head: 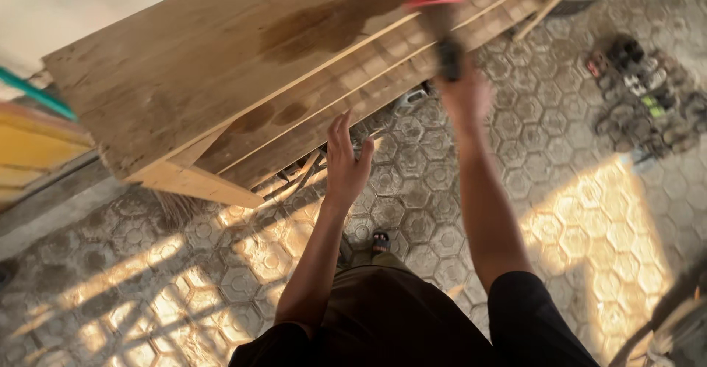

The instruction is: The person picks up a pair of sandals and places them on the floor, then picks up a purple plastic bag and places it on a wooden shelf. The person then uses a broom to sweep the wooden shelf, moving back and forth across its surface.

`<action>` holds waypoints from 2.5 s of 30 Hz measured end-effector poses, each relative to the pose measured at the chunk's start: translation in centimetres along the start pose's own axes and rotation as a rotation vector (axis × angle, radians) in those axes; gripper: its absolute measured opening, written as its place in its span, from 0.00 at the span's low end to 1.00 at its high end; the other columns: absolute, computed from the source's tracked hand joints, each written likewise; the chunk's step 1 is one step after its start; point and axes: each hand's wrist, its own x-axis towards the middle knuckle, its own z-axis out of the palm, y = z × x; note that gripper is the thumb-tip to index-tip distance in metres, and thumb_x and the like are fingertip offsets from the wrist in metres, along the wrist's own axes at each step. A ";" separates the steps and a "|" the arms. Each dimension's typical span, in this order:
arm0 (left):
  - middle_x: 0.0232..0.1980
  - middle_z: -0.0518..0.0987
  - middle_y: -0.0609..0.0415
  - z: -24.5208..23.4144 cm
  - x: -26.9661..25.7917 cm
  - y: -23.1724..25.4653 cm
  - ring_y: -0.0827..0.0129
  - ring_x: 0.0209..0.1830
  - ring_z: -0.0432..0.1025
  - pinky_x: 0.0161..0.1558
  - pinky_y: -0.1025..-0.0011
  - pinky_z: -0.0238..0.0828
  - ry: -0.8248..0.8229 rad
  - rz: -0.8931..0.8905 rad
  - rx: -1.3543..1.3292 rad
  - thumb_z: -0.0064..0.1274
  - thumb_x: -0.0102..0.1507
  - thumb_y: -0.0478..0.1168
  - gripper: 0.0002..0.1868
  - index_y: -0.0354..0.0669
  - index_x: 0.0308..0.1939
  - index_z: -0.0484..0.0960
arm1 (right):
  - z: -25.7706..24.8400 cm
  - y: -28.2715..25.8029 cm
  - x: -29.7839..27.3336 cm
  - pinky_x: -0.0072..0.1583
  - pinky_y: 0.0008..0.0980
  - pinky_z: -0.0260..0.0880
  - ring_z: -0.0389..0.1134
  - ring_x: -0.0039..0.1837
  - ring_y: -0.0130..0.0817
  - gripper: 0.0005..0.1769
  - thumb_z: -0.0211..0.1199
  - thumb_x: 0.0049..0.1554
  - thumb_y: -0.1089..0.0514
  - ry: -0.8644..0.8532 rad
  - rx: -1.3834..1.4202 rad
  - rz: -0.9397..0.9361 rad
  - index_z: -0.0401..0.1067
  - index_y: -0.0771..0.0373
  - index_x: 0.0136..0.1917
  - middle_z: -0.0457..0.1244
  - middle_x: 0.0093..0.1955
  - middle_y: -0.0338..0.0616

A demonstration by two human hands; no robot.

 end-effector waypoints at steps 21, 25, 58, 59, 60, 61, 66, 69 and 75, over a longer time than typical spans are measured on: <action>0.75 0.53 0.23 8.8 11.5 -1.3 0.33 0.73 0.58 0.71 0.41 0.58 0.046 -0.172 0.296 0.43 0.68 0.55 0.40 0.37 0.79 0.53 | 5.1 -10.3 3.4 0.44 0.44 0.76 0.74 0.42 0.44 0.36 0.60 0.60 0.33 -0.646 0.153 -0.487 0.54 0.27 0.79 0.70 0.42 0.47; 0.74 0.57 0.21 16.7 16.6 1.3 0.28 0.76 0.51 0.71 0.38 0.51 0.076 -0.071 0.403 0.45 0.69 0.55 0.38 0.37 0.78 0.58 | 3.1 -4.6 11.1 0.50 0.50 0.75 0.76 0.50 0.49 0.37 0.65 0.55 0.34 -0.445 0.144 -0.521 0.61 0.29 0.76 0.72 0.48 0.48; 0.78 0.54 0.27 70.8 46.1 19.5 0.32 0.80 0.46 0.73 0.37 0.45 -0.175 0.104 0.514 0.45 0.68 0.58 0.33 0.49 0.74 0.68 | -5.3 37.1 59.6 0.45 0.50 0.72 0.74 0.46 0.53 0.38 0.70 0.56 0.41 -0.245 0.200 -0.294 0.62 0.35 0.77 0.71 0.45 0.53; 0.77 0.55 0.27 72.2 46.9 20.0 0.33 0.80 0.46 0.73 0.37 0.45 -0.200 0.092 0.527 0.45 0.68 0.57 0.32 0.49 0.73 0.68 | -5.4 38.1 60.7 0.45 0.50 0.72 0.74 0.45 0.52 0.38 0.69 0.56 0.42 -0.257 0.196 -0.270 0.62 0.35 0.77 0.71 0.45 0.53; 0.77 0.56 0.27 73.5 48.0 20.5 0.33 0.80 0.46 0.73 0.37 0.45 -0.217 0.086 0.544 0.44 0.68 0.57 0.32 0.50 0.73 0.68 | -5.4 38.7 62.0 0.45 0.50 0.72 0.75 0.45 0.52 0.37 0.68 0.57 0.43 -0.262 0.197 -0.251 0.62 0.34 0.77 0.71 0.45 0.53; 0.77 0.57 0.27 74.6 49.1 21.0 0.33 0.80 0.46 0.73 0.37 0.44 -0.225 0.086 0.551 0.44 0.68 0.57 0.31 0.49 0.73 0.68 | -5.6 39.4 63.3 0.45 0.50 0.72 0.75 0.45 0.51 0.37 0.67 0.57 0.44 -0.266 0.198 -0.233 0.62 0.34 0.78 0.71 0.45 0.52; 0.76 0.57 0.25 79.7 51.7 22.9 0.32 0.80 0.46 0.73 0.35 0.41 -0.234 0.064 0.587 0.43 0.68 0.56 0.31 0.49 0.73 0.69 | -6.4 43.3 68.5 0.45 0.53 0.72 0.73 0.44 0.59 0.41 0.64 0.52 0.52 -0.275 0.148 -0.305 0.61 0.36 0.78 0.71 0.44 0.55; 0.78 0.57 0.29 82.9 53.0 23.6 0.32 0.80 0.46 0.74 0.36 0.39 -0.186 0.048 0.589 0.41 0.71 0.57 0.28 0.52 0.72 0.69 | -6.7 45.5 71.5 0.46 0.54 0.73 0.73 0.46 0.60 0.42 0.65 0.50 0.51 -0.260 0.216 -0.365 0.61 0.36 0.77 0.71 0.44 0.55; 0.82 0.58 0.48 89.8 55.7 25.6 0.39 0.83 0.44 0.77 0.36 0.35 -0.111 -0.098 0.564 0.37 0.73 0.58 0.24 0.72 0.73 0.69 | -8.1 49.7 78.4 0.48 0.55 0.73 0.73 0.46 0.59 0.38 0.66 0.55 0.46 -0.309 0.090 -0.342 0.61 0.30 0.77 0.70 0.43 0.54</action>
